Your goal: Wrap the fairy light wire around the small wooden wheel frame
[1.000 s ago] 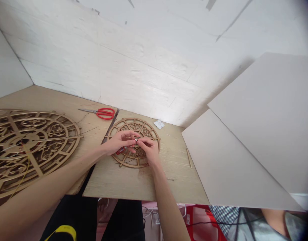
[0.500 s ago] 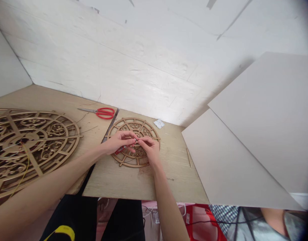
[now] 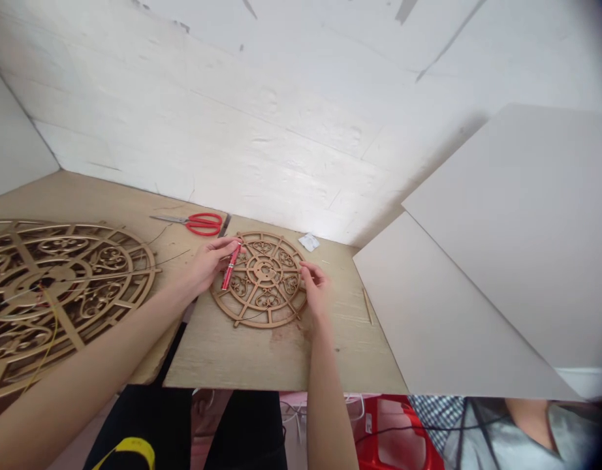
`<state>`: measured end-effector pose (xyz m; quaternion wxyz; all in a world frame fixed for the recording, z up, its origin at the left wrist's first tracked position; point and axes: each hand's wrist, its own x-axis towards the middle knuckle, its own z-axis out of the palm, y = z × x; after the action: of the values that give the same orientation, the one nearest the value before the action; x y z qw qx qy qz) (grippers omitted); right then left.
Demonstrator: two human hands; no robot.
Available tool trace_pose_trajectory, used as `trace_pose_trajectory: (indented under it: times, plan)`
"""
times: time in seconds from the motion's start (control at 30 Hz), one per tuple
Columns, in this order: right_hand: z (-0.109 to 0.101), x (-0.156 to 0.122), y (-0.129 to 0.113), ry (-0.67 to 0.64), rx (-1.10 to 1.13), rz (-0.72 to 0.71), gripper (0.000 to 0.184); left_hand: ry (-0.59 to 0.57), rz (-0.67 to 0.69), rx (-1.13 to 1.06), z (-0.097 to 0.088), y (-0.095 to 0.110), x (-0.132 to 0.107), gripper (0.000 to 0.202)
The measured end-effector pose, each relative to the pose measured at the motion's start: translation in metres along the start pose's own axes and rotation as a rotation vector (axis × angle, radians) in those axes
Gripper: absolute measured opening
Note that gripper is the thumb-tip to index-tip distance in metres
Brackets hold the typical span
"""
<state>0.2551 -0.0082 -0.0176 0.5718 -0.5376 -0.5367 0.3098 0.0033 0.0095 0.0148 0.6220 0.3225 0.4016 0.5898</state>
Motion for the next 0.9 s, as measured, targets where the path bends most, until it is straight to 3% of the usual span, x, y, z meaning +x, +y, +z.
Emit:
trace_pose_trajectory:
  times: [0.33, 0.47, 0.57, 0.63, 0.77, 0.9]
  plan:
    - [0.012, -0.008, -0.007, -0.121, -0.142, -0.194, 0.019, 0.062, -0.087, -0.104, -0.01, -0.004, 0.009, 0.005]
    - [0.01, -0.018, -0.001, 0.069, -0.027, -0.171, 0.018, 0.046, -0.065, -0.104, -0.014, -0.008, 0.011, 0.008]
    - [-0.002, -0.043, 0.003, 0.302, 0.038, -0.145, 0.016, 0.032, -0.076, -0.094, -0.013, -0.008, 0.009, 0.015]
    - [-0.012, -0.066, 0.002, 0.351, 0.045, -0.108, 0.015, 0.031, -0.09, -0.08, -0.012, -0.008, 0.008, 0.019]
    - [-0.026, -0.104, -0.006, 0.179, -0.048, -0.049, 0.016, 0.052, -0.112, -0.074, -0.011, -0.004, 0.008, 0.02]
    - [-0.028, -0.111, -0.016, -0.088, -0.239, -0.06, 0.032, 0.078, -0.139, -0.107, -0.015, -0.004, 0.002, 0.017]
